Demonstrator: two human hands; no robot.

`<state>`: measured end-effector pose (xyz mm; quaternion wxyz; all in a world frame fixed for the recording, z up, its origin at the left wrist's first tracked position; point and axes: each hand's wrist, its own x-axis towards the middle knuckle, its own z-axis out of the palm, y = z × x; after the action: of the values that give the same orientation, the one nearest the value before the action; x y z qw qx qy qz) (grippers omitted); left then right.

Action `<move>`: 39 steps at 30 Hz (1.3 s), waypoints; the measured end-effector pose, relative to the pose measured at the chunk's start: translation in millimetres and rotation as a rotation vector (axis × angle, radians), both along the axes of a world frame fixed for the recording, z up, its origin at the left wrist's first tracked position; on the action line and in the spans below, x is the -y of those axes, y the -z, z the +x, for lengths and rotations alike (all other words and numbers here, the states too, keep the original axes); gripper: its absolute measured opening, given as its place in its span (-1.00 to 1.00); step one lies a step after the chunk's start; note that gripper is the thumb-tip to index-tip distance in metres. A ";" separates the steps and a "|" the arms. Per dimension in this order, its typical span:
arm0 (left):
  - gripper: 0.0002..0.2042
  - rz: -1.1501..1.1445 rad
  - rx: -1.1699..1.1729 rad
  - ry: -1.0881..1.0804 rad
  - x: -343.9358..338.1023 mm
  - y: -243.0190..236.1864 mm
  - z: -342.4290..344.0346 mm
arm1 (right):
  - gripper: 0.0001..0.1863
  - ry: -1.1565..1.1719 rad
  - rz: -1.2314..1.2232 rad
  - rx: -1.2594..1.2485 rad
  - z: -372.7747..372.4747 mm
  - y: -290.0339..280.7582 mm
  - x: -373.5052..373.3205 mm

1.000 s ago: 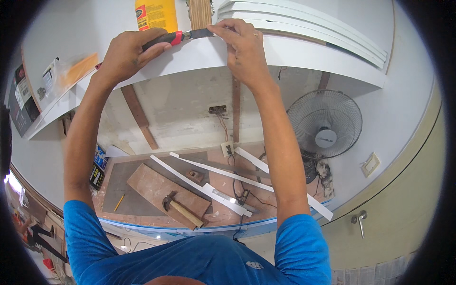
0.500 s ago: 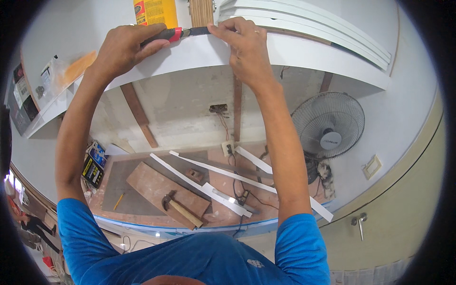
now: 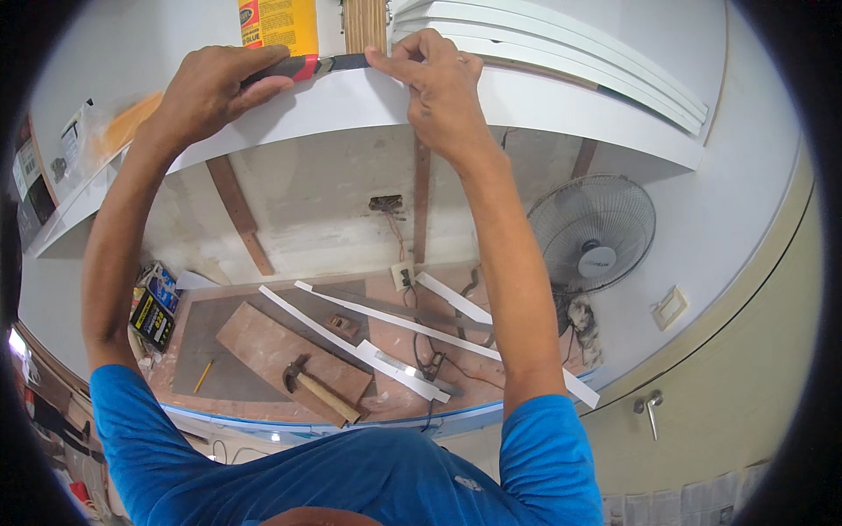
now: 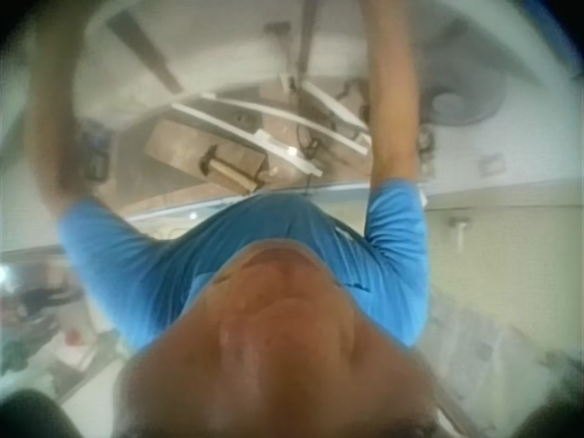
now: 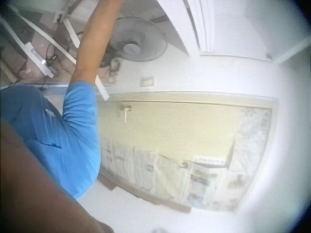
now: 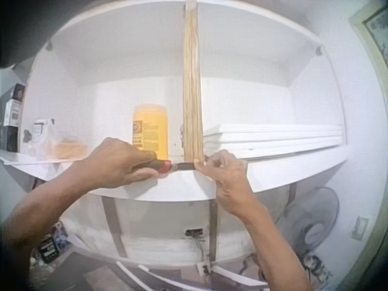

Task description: The person uses a utility knife to trim excess white edge banding from the front edge of a white shelf. They repeatedly score and peel away the overhang along the shelf's length. The person briefly picks up a hammer and then resumes trimming. Other people are visible in the background.

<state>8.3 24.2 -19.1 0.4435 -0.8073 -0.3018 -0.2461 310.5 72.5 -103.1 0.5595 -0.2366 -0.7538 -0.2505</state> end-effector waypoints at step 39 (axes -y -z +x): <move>-0.50 -0.221 0.864 0.321 0.4 60.6 17.6 | -0.71 -0.077 0.176 0.023 8.8 3.7 2.5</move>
<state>26.0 23.9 -79.7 0.1450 -0.7097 -0.3545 -0.5912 319.4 69.9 -106.8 0.5786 -0.1543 -0.7440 -0.2966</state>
